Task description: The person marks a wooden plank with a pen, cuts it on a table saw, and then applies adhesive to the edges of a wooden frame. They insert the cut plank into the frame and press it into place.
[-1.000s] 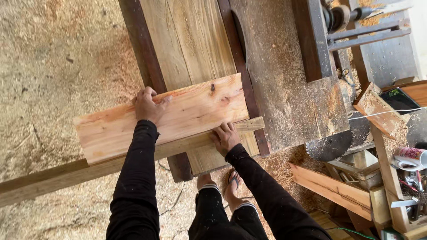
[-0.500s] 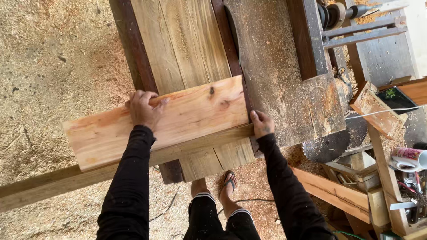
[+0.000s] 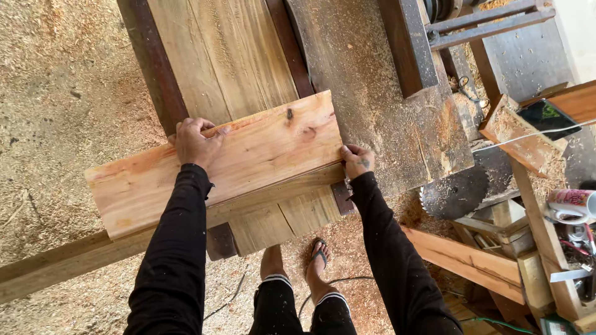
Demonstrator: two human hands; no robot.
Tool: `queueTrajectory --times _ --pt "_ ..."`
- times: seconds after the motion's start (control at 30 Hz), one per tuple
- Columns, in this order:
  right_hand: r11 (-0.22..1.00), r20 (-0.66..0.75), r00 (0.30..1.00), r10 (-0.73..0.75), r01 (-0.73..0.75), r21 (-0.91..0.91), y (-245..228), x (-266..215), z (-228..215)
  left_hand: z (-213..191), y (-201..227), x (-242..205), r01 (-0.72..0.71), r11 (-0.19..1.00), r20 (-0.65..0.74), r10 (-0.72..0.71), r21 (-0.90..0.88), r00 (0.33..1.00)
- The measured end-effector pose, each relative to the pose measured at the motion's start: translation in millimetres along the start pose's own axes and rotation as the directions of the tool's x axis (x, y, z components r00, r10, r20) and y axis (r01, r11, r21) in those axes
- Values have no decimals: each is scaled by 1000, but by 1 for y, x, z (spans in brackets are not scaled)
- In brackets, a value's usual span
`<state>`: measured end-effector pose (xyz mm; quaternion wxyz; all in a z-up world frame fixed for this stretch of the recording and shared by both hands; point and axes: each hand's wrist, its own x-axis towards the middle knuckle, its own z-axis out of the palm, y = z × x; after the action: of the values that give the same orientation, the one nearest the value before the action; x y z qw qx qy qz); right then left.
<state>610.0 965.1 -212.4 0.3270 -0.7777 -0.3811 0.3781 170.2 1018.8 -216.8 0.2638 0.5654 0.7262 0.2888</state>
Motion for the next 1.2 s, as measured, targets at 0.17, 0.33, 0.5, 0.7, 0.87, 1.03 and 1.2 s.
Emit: queueTrajectory --times 0.17,0.33,0.5,0.7,0.87,1.03,1.2 --pt "995 -80 996 -49 42 -90 -12 -7 8 2 0 0 5 1000 5 -5 1 1000" --pt "745 -117 894 -433 282 -605 -49 -46 5 10 6 0 -34 997 12 34 63 999" --pt "293 641 703 -308 712 -639 -88 -133 57 17 11 2 -283 957 2 284 68 959" --pt "268 713 577 -397 816 -512 -92 -141 86 23 24 17 48 998 157 -55 50 986" --pt "286 700 521 -488 853 -436 -89 -116 96 20 23 44 21 1000 102 -21 -4 995" --pt "278 701 521 -487 853 -441 -89 -110 100 31 10 63 70 993 218 -48 -96 975" --pt "308 708 537 -460 844 -440 -90 -105 102 33 5 73 70 995 225 -53 -70 973"
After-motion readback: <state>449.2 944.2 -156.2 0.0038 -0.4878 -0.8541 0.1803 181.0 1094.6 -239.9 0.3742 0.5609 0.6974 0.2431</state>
